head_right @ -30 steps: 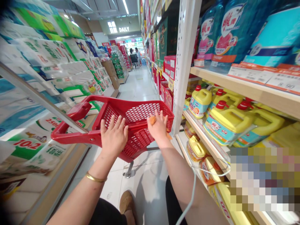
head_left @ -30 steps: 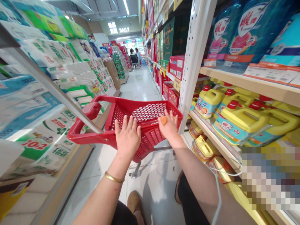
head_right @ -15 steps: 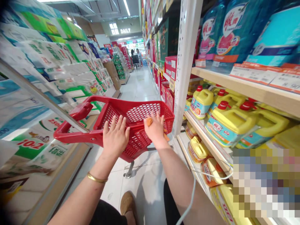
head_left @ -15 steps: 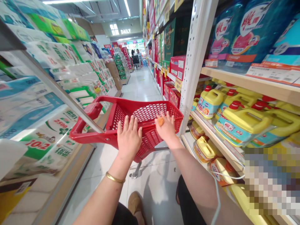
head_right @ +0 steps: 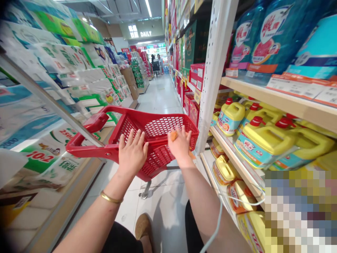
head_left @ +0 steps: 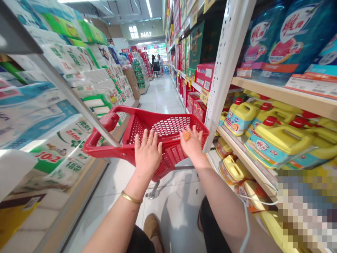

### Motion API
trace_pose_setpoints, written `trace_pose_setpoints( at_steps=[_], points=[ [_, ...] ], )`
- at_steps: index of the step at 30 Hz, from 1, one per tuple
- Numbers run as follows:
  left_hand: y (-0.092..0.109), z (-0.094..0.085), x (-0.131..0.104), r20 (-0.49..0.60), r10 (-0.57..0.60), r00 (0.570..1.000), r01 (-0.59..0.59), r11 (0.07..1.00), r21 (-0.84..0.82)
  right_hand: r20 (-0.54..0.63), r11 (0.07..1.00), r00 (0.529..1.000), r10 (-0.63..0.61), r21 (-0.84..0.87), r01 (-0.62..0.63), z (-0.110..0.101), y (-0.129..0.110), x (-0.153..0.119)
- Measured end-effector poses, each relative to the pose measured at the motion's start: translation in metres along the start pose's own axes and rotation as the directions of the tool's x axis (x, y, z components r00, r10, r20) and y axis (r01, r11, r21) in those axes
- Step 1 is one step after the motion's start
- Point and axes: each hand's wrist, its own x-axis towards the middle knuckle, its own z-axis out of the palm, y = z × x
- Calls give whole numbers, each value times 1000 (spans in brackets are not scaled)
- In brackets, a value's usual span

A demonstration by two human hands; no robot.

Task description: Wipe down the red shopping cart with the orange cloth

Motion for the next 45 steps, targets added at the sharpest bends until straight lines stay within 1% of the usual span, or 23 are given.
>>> trace_pose_setpoints(
  at_steps=[2, 4, 6, 8, 10, 12, 14, 16, 17, 19, 20, 23, 25, 27, 29, 31, 33, 35, 36, 38, 41, 43, 45],
  points=[
    [-2, 1, -1, -10, 3, 1000, -3, 1000, 6, 47, 974, 974, -221, 58, 219, 7, -26, -8],
    [-5, 2, -1, -14, 0, 1000, 0, 1000, 3, 51, 957, 956, -288, 58, 285, 7, -29, -11],
    [-7, 3, -2, -12, -1, 1000, 1, 1000, 12, 28, 983, 983, -183, -4, 183, 1, -8, -7],
    [-8, 4, -2, -12, 7, 1000, -7, 999, 37, -23, 997, 1000, 20, -78, -21, -8, 26, 1],
    [-8, 5, -2, -18, 18, 1000, -17, 998, 59, -99, 967, 970, 222, -108, -232, -16, 52, 10],
    [-7, 5, -2, -28, 20, 999, -18, 998, 64, -127, 945, 945, 301, -92, -313, -15, 55, 12],
    [-6, 5, -2, -32, 12, 999, -11, 998, 59, -79, 975, 975, 207, -59, -212, -8, 34, 7],
    [-5, 4, -1, -28, 5, 1000, -4, 999, 50, 2, 1000, 1000, -14, -12, 14, 1, 2, -1],
    [-5, 4, -1, -24, 3, 1000, -2, 999, 46, 20, 993, 993, -120, 16, 119, 5, -11, -4],
    [-6, 3, -1, -15, 1, 1000, 0, 999, 43, 39, 972, 972, -232, 41, 230, 7, -21, -7],
    [-6, 3, -1, -12, 0, 1000, 0, 999, 45, 40, 974, 974, -225, 34, 224, 5, -16, -6],
    [-7, 3, -2, -7, 9, 1000, -8, 998, 59, 6, 999, 1000, 5, -41, -5, -9, 27, 5],
    [-6, 3, -2, -10, 16, 1000, -15, 998, 63, -65, 973, 975, 211, -78, -216, -17, 54, 14],
    [-5, 3, -2, -14, 15, 1000, -14, 998, 60, -100, 947, 947, 304, -76, -312, -18, 60, 16],
    [-4, 3, -2, -19, 6, 1000, -5, 999, 53, -62, 972, 972, 225, -54, -229, -11, 41, 10],
    [-4, 3, -2, -23, 4, 1000, -3, 999, 51, 15, 1000, 1000, 8, -12, -7, -1, 8, 0],
    [-6, 2, -2, -25, 7, 1000, -6, 999, 53, 55, 975, 974, -218, 48, 215, 6, -18, -8],
    [-8, 2, -2, -28, 6, 1000, -5, 999, 52, 63, 958, 957, -284, 56, 281, 6, -20, -9],
    [-9, 3, -2, -29, 3, 1000, -2, 999, 48, 58, 970, 969, -241, 34, 239, 2, -10, -7],
    [-11, 3, -3, -30, -3, 1000, 4, 999, 38, 25, 998, 999, -46, -34, 47, -7, 21, 3],
    [-11, 4, -3, -24, -3, 1000, 4, 999, 37, -81, 964, 966, 246, -84, -253, -18, 59, 15],
    [-10, 4, -3, -23, -6, 1000, 7, 999, 38, -84, 956, 957, 279, -66, -285, -16, 55, 14],
    [-9, 4, -3, -23, -14, 1000, 15, 999, 36, -15, 990, 990, 140, -32, -141, -7, 28, 6]
  ],
)
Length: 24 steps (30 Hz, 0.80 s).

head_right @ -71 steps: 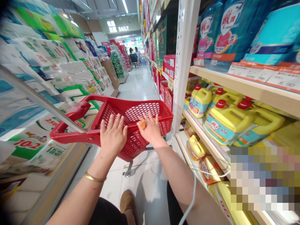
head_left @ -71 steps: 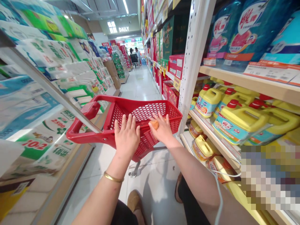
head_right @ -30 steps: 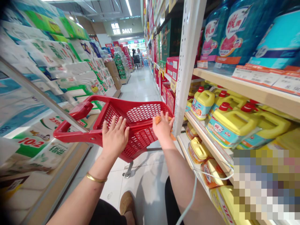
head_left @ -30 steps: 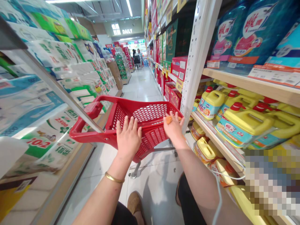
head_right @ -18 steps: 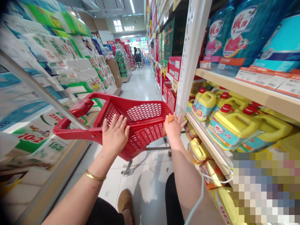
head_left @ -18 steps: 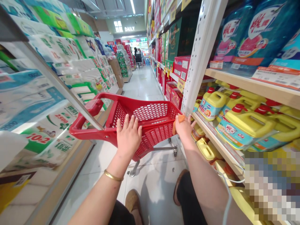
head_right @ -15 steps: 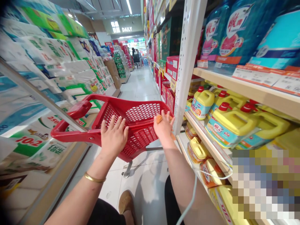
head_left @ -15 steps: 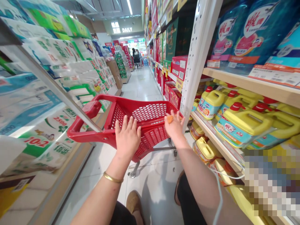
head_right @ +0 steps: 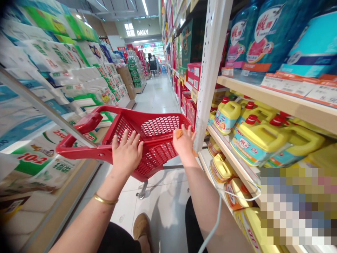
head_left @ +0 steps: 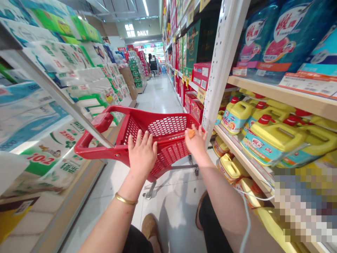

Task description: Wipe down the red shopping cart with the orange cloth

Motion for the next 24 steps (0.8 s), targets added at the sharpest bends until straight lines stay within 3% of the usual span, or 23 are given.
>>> trace_pose_setpoints(
  at_steps=[3, 5, 7, 9, 12, 14, 16, 18, 20, 22, 24],
  points=[
    [-1, 0, 0, 2, -9, 1000, 9, 1000, -12, 90, 941, 938, -335, 87, 328, 11, -42, -18],
    [-2, -1, 0, 6, -11, 1000, 12, 999, -30, 112, 918, 913, -393, 101, 383, 10, -46, -18],
    [-2, -1, 0, 8, -12, 1000, 12, 999, -37, 112, 957, 951, -289, 48, 285, 3, -24, -9],
    [-3, -2, -1, 6, -5, 1000, 5, 1000, -25, 76, 995, 993, -88, -31, 91, -8, 10, 5],
    [-2, -1, -1, -8, 7, 1000, -7, 1000, 3, -24, 977, 980, 198, -71, -199, -16, 41, 17],
    [-2, 0, -1, -13, 6, 1000, -6, 1000, 11, -32, 985, 986, 165, -50, -166, -13, 31, 11],
    [-3, 0, -1, -8, 2, 1000, -2, 1000, 20, 16, 999, 999, -47, -7, 47, -4, 3, -2],
    [-5, 0, -1, -3, 1, 1000, -1, 999, 36, 69, 957, 956, -286, 63, 282, 4, -25, -14],
    [-6, 0, 0, 1, 1, 1000, -2, 999, 48, 81, 922, 920, -384, 89, 377, 7, -33, -17],
    [-7, -1, 0, 3, 2, 1000, -2, 999, 51, 70, 954, 952, -299, 53, 296, 1, -17, -10],
    [-7, -1, 0, 2, 3, 1000, -3, 999, 48, 43, 996, 995, -88, -8, 88, -9, 12, 2]
  ],
)
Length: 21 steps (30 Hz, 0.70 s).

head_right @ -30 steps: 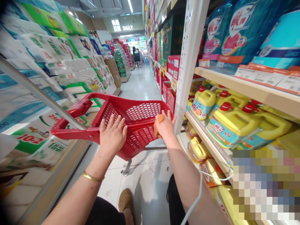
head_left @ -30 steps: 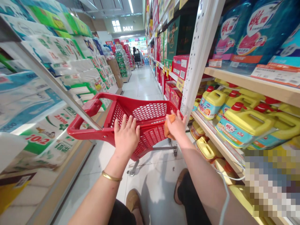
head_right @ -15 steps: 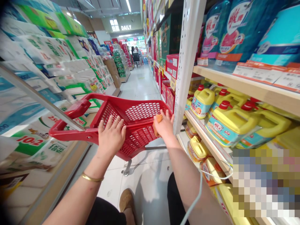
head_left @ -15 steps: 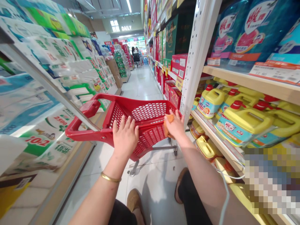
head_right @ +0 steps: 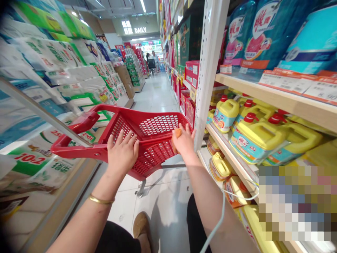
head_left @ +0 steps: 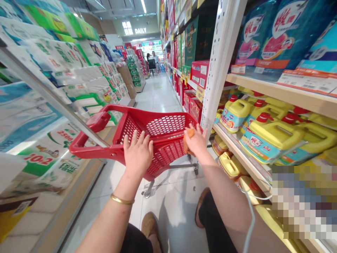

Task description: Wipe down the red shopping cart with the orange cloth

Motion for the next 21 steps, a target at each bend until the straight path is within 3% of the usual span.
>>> trace_pose_setpoints(
  at_steps=[2, 4, 5, 7, 9, 11, 13, 15, 18, 19, 21],
  points=[
    [1, 0, 0, -3, 0, 1000, 0, 1000, -9, -34, 977, 977, 210, -28, -211, -8, 23, 8],
    [2, -1, 0, -6, -3, 1000, 3, 1000, -17, -50, 963, 963, 265, -28, -267, -10, 23, 7],
    [2, -2, 0, -6, -3, 1000, 3, 1000, -15, -41, 976, 976, 215, -20, -216, -7, 14, 4],
    [2, -3, 0, -1, 3, 1000, -3, 1000, 0, 1, 1000, 1000, -11, 10, 11, 2, -15, -7],
    [2, -5, 0, 2, 9, 1000, -9, 1000, 17, 38, 967, 968, -249, 60, 247, 10, -42, -16],
    [2, -6, 0, 7, 3, 1000, -3, 1000, 18, 47, 944, 945, -324, 79, 319, 13, -49, -18],
    [1, -6, 0, 17, -12, 1000, 12, 1000, 1, 37, 973, 974, -225, 54, 223, 9, -32, -13],
    [1, -6, -1, 24, -19, 1000, 19, 1000, -17, 5, 999, 1000, -31, 8, 31, 0, -3, -3],
    [2, -4, -2, 13, -16, 1000, 17, 1000, -18, -68, 980, 978, 197, -24, -199, -8, 22, 7],
    [3, -4, -2, 5, -18, 1000, 18, 1000, -14, -71, 979, 977, 202, -15, -204, -8, 19, 5],
    [6, -2, -2, -10, -32, 999, 32, 999, -7, -30, 997, 996, 78, 26, -78, -1, -2, -4]
  ],
)
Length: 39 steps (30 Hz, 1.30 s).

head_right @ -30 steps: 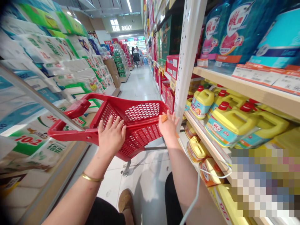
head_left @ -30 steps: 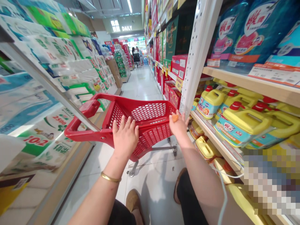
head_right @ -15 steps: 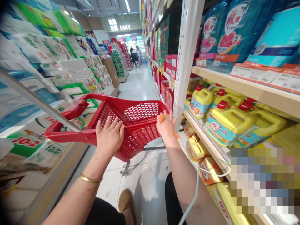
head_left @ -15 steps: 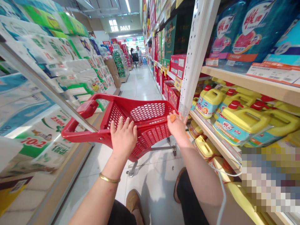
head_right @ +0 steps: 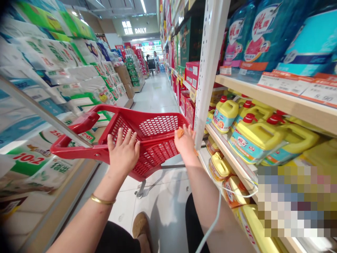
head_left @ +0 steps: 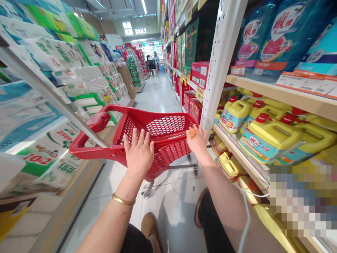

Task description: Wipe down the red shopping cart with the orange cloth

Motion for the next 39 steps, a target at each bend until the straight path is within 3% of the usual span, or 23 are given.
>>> trace_pose_setpoints(
  at_steps=[1, 3, 5, 7, 10, 13, 14, 16, 18, 20, 22, 24, 27, 29, 31, 35, 37, 39],
  points=[
    [2, 1, 0, -3, -11, 1000, 11, 1000, 3, 38, 993, 993, -112, 36, 111, 5, -15, -7],
    [5, 2, -1, 1, -33, 999, 33, 999, 7, 90, 936, 934, -345, 109, 335, 15, -42, -20],
    [7, 3, -2, 15, -45, 999, 45, 999, 8, 114, 891, 887, -448, 135, 433, 18, -51, -24],
    [8, 2, -2, 31, -47, 998, 47, 999, 5, 122, 927, 919, -374, 89, 365, 13, -37, -17],
    [8, 2, -3, 50, -31, 998, 31, 1000, 0, 71, 998, 996, -60, -29, 62, 0, 5, 4],
    [9, 2, -2, 51, -22, 998, 23, 1000, -7, -7, 990, 991, 131, -45, -131, -4, 23, 14],
    [9, 3, -2, 50, -26, 998, 26, 1000, -9, -7, 993, 994, 111, -29, -111, -2, 18, 11],
    [10, 3, -1, 45, -36, 998, 37, 999, -12, 38, 999, 998, -51, 18, 50, 6, -3, 1],
    [10, 4, 0, 40, -44, 998, 44, 999, -16, 95, 960, 956, -277, 75, 271, 13, -26, -9],
    [9, 3, 1, 39, -47, 998, 48, 998, -28, 119, 919, 912, -392, 104, 381, 15, -35, -13],
    [8, 3, 1, 44, -46, 998, 48, 998, -47, 107, 947, 941, -320, 71, 314, 10, -23, -8],
    [8, 2, 1, 53, -36, 998, 38, 998, -56, 64, 992, 990, -124, 3, 125, 1, 1, 3],
    [8, 2, 0, 45, -23, 999, 24, 999, -35, -18, 996, 997, 73, -49, -74, -5, 25, 15],
    [9, 3, 0, 31, -24, 999, 24, 1000, -10, -16, 999, 999, 33, -35, -34, -2, 16, 11],
    [10, 3, -1, 24, -17, 1000, 17, 1000, 12, 35, 992, 992, -125, 11, 125, 7, -9, -3],
    [4, 5, -2, 16, 17, 1000, -17, 999, 43, 68, 901, 902, -426, 118, 417, 22, -58, -30],
    [0, 6, -1, 12, 17, 1000, -17, 999, 43, 57, 897, 899, -434, 117, 426, 22, -56, -28],
    [-3, 6, 0, 13, 13, 1000, -13, 999, 35, 51, 941, 943, -330, 90, 325, 16, -34, -17]
  ],
)
